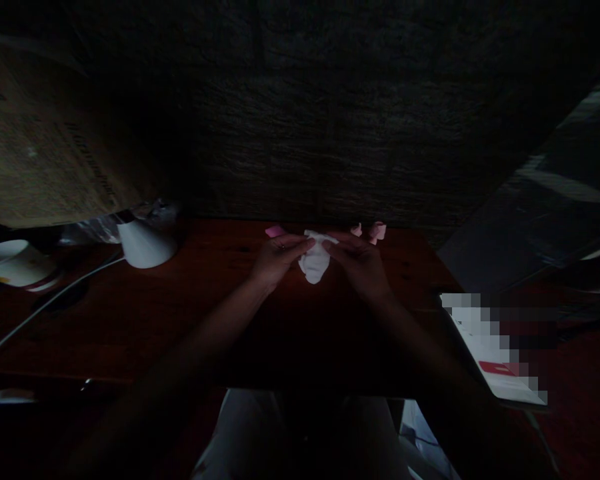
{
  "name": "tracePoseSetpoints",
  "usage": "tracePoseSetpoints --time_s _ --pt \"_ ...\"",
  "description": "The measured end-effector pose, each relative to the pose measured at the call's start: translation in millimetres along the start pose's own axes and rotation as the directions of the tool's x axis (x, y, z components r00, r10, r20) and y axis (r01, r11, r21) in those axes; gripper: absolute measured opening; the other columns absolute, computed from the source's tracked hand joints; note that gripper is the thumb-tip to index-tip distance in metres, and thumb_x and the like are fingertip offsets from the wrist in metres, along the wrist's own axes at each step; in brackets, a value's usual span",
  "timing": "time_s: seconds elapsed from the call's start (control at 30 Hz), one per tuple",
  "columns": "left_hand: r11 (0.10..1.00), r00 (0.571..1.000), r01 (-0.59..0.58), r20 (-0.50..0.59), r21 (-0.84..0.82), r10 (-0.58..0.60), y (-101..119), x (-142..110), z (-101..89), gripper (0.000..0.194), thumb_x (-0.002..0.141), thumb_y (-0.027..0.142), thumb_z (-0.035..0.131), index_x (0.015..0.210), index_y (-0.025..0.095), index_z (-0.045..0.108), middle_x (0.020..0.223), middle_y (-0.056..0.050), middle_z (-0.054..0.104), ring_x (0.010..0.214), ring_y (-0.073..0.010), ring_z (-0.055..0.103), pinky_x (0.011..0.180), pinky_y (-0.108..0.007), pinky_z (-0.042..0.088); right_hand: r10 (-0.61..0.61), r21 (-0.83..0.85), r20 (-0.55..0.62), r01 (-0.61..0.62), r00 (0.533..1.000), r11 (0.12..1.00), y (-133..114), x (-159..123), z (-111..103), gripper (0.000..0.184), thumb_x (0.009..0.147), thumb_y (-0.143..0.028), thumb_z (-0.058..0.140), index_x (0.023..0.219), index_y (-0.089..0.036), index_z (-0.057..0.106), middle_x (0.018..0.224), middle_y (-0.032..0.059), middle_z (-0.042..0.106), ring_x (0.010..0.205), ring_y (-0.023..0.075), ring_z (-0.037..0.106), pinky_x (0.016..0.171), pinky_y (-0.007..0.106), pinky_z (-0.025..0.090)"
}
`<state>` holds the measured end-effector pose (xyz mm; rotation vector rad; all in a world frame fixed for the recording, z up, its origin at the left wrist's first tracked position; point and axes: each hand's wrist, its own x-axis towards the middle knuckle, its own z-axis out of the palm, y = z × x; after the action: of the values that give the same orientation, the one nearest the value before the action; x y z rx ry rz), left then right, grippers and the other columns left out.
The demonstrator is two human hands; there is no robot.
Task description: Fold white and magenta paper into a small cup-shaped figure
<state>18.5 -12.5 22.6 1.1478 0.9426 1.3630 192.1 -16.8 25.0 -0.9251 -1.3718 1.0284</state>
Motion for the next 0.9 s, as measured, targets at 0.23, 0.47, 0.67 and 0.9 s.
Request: tracePoseSetpoints --time_s 0.23,0.47,0.67,0.9 --pt "1.0 1.0 0.02 -0.004 -0.015 -0.02 2.0 -1.4 2.0 0.026 0.068 0.038 0.086 0.08 0.017 0.078 0.083 -0.003 0.074 0.077 -0.0132 0.064 0.079 -0.028 0.049 -0.044 -0.066 -0.013 0.043 0.999 0.997 0.4 -0.3 -0.8 0.024 0.077 -0.041 0.079 0.095 -0.025 0.079 0.091 0.0023 0.08 0.082 0.0199 0.074 0.078 0.038 0.062" --pt "0.979 0.985 0.169 0.053 -0.11 -0.164 1.5 -2.3 2.4 0.036 0.069 0.045 0.086 0.087 0.015 0.077 0.093 -0.008 0.076 0.088 -0.017 0.068 0.085 -0.031 0.051 -0.009 -0.056 0.047 0.011 0.999 0.998 -2.6 -3.6 1.9 0.024 0.078 -0.042 0.078 0.095 -0.025 0.08 0.096 0.0033 0.08 0.086 0.0201 0.074 0.08 0.038 0.06" --pt "0.98 0.985 0.17 0.021 -0.102 -0.169 -1.3 -2.3 2.1 0.029 0.065 0.035 0.088 0.084 0.016 0.078 0.088 -0.005 0.075 0.084 -0.0156 0.067 0.081 -0.031 0.051 -0.05 -0.069 0.035 0.052 0.998 0.996 -2.7 -4.2 1.9 0.021 0.08 -0.044 0.076 0.09 -0.026 0.08 0.095 0.0032 0.08 0.086 0.021 0.074 0.082 0.04 0.061" --pt "0.998 0.998 0.057 -0.02 -0.016 -0.057 2.4 -4.5 4.5 0.028 0.065 0.038 0.088 0.081 0.017 0.078 0.087 -0.004 0.074 0.081 -0.0156 0.066 0.077 -0.029 0.051 -0.007 -0.037 -0.043 0.006 0.999 0.999 -0.6 -2.2 1.4 0.045 0.075 -0.044 0.081 0.115 -0.026 0.073 0.082 0.0009 0.079 0.08 0.0202 0.074 0.078 0.038 0.061"
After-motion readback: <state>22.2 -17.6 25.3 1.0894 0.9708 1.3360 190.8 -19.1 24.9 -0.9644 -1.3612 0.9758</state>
